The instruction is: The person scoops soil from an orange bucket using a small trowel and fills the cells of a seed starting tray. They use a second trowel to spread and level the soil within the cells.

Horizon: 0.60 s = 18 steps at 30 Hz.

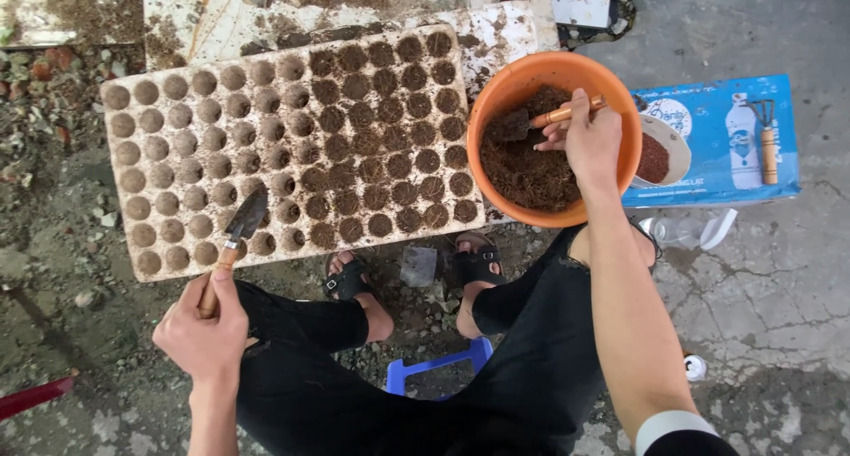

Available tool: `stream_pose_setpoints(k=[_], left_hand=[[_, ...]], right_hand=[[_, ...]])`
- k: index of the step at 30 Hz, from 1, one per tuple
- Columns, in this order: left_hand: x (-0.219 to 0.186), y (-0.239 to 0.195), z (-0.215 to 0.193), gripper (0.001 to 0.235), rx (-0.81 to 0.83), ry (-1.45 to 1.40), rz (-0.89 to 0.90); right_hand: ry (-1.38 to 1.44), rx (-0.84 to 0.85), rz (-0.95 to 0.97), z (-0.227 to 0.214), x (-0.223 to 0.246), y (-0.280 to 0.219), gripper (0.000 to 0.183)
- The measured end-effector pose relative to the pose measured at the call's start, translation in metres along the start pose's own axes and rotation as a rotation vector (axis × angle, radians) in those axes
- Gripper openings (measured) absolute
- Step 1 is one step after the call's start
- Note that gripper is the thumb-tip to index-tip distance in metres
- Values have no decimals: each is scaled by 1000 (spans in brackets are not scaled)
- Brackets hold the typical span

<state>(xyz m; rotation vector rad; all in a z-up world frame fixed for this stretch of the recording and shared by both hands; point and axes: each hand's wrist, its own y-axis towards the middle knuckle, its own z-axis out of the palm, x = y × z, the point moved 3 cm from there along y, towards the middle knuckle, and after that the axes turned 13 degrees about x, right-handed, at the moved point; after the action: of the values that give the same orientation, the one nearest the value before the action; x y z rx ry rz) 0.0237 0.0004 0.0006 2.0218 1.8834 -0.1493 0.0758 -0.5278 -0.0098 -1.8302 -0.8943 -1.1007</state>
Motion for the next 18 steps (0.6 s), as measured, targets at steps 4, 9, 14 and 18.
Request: stream_pose_setpoints(k=[4, 9, 14, 18], left_hand=[[-1, 1, 0, 52, 18, -48, -14], [2, 1, 2, 47, 27, -21, -17], [11, -3, 6, 43, 9, -2, -1], [8, -3, 4, 39, 6, -21, -11]], right_hand=[[7, 21, -15, 2, 2, 6, 38], [67, -12, -13, -8, -4, 8, 48], [47, -49, -24, -16, 1, -1, 44], [-145, -42, 50, -8, 6, -2, 44]])
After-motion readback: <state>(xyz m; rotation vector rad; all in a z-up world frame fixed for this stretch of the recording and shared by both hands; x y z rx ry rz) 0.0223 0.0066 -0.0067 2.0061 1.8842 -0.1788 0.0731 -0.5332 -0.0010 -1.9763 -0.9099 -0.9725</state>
